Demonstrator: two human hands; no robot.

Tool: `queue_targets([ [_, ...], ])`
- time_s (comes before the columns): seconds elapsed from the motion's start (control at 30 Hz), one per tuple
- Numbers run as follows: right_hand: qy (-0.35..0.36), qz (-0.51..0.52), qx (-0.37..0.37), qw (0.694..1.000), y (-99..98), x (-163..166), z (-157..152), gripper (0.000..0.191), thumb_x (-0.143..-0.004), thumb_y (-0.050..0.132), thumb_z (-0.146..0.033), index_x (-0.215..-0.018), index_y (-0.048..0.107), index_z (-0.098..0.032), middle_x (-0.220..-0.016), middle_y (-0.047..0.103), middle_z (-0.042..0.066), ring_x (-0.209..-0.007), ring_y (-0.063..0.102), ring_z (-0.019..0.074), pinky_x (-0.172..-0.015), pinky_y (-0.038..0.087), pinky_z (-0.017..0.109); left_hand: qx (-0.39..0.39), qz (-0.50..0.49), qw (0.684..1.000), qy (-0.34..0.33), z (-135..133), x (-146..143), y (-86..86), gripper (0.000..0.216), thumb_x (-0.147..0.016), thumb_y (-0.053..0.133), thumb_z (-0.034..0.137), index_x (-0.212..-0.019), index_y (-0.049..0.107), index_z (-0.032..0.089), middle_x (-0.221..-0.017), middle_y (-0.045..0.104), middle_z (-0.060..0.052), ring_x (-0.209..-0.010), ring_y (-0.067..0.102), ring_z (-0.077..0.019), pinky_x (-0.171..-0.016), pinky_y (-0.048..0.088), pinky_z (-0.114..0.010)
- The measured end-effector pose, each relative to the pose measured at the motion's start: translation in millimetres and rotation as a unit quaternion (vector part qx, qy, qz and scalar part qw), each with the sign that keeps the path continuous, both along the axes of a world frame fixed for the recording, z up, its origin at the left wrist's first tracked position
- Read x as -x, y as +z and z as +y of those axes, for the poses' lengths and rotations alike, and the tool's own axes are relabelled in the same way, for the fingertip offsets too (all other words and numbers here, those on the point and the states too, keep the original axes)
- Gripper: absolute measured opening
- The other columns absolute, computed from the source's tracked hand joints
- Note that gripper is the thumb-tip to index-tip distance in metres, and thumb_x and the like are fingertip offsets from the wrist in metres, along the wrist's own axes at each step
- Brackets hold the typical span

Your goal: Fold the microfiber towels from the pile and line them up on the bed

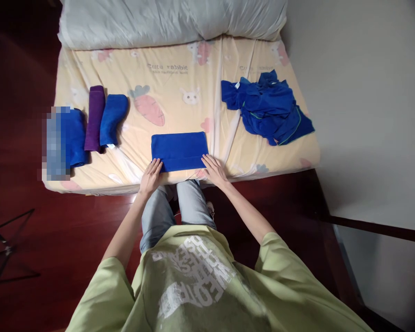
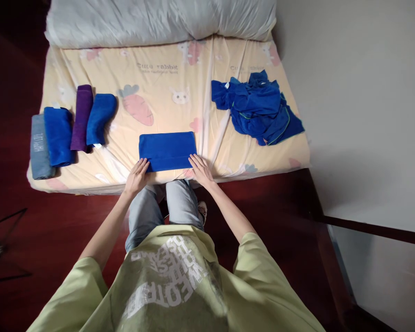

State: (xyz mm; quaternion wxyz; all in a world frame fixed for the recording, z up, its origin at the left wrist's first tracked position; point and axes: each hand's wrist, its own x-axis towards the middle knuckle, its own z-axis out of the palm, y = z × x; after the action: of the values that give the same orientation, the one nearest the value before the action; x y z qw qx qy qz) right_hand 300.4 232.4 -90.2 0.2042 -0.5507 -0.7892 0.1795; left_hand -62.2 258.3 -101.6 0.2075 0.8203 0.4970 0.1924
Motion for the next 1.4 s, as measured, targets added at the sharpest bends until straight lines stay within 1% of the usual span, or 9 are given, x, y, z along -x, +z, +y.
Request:
queue_targets([
  [0.13,-0.028,-0.021,0.023,0.999,-11.4,5,10,0.068,-0.09,0.05,-0.007,-0.157,0.047,-0.013,-0.163,0.045,0.013,-0.157,0.035,0.0285,-0.13,0.028,0.053,0.006,0.013,1.0,0.021,9,-8,-9.6,0.068,-0.089,0.042,0.009,-0.156,0.047,0.011,-0.162,0.043,-0.018,-0.157,0.031,-0.0316,-0.13,0.026,-0.059],
  [0.3,-0.056,-0.036,0.026,0.997,-17.0,9,18,0.068,-0.088,0.04,0.003,-0.152,0.054,-0.012,-0.159,0.05,0.014,-0.154,0.041,0.0261,-0.129,0.032,0.05,0.004,0.028,0.999,0.021,15,-9,-6.9,0.061,-0.096,0.035,0.01,-0.156,0.048,0.01,-0.161,0.045,-0.019,-0.156,0.033,-0.0312,-0.13,0.026,-0.058],
  [0.4,-0.048,-0.034,0.018,0.998,-13.7,5,12,0.068,-0.088,0.037,0.006,-0.15,0.057,-0.013,-0.156,0.053,0.014,-0.152,0.045,0.0262,-0.128,0.033,0.052,0.003,0.038,0.999,0.008,6,-3,-2.7,0.061,-0.096,0.036,0.01,-0.155,0.049,0.01,-0.16,0.045,-0.019,-0.155,0.034,-0.032,-0.13,0.027,-0.058],
  [0.6,-0.003,0.013,0.036,0.999,-10.4,-8,-23,0.067,-0.085,0.046,0.003,-0.148,0.06,-0.016,-0.152,0.059,0.012,-0.147,0.051,0.0266,-0.126,0.039,0.052,0.026,0.019,0.999,-0.01,-29,11,-6.2,0.067,-0.09,0.038,0.006,-0.154,0.051,0.019,-0.159,0.05,-0.013,-0.153,0.04,-0.0277,-0.129,0.032,-0.054],
  [0.73,-0.045,0.097,0.054,0.993,-15.9,-11,-25,0.066,-0.083,0.046,0.0,-0.144,0.064,-0.021,-0.146,0.065,0.008,-0.143,0.054,0.0234,-0.124,0.042,0.048,0.049,-0.057,0.997,0.021,-27,15,-9.2,0.071,-0.081,0.043,0.007,-0.149,0.056,0.021,-0.153,0.057,-0.01,-0.148,0.048,-0.0256,-0.126,0.039,-0.052],
  [0.87,-0.117,0.209,0.075,0.968,-22.6,-14,-11,0.048,-0.084,0.053,-0.01,-0.128,0.071,-0.019,-0.132,0.072,0.011,-0.128,0.064,0.0243,-0.115,0.05,0.045,0.065,-0.116,0.988,0.079,-17,19,-5.3,0.06,-0.079,0.048,0.014,-0.137,0.064,0.019,-0.14,0.067,-0.011,-0.135,0.059,-0.0271,-0.12,0.045,-0.049],
  [1.03,-0.181,0.279,0.097,0.938,-30.3,-13,5,0.026,-0.088,0.06,-0.034,-0.106,0.069,-0.017,-0.107,0.076,0.011,-0.098,0.071,0.0236,-0.092,0.058,0.038,0.071,-0.165,0.966,0.185,-12,15,-2.4,0.041,-0.092,0.055,0.039,-0.124,0.069,0.018,-0.123,0.074,-0.013,-0.109,0.071,-0.0271,-0.103,0.056,-0.044],
  [1.17,-0.212,0.292,0.094,0.928,-35.0,-8,16,0.035,-0.088,0.06,-0.056,-0.081,0.059,-0.022,-0.078,0.067,0.004,-0.073,0.062,0.0184,-0.071,0.054,0.03,0.091,-0.21,0.942,0.245,-4,9,-3.4,0.045,-0.091,0.061,0.05,-0.117,0.069,0.016,-0.108,0.076,-0.012,-0.096,0.073,-0.0251,-0.092,0.059,-0.039],
  [1.4,-0.269,0.337,0.075,0.899,-42.5,-5,28,0.047,-0.082,0.063,-0.068,-0.076,0.061,-0.022,-0.075,0.063,0.003,-0.07,0.058,0.018,-0.07,0.049,0.031,0.12,-0.268,0.909,0.294,9,7,-6.6,0.055,-0.086,0.065,0.055,-0.123,0.066,0.014,-0.102,0.075,-0.012,-0.09,0.072,-0.0212,-0.081,0.06,-0.033],
])
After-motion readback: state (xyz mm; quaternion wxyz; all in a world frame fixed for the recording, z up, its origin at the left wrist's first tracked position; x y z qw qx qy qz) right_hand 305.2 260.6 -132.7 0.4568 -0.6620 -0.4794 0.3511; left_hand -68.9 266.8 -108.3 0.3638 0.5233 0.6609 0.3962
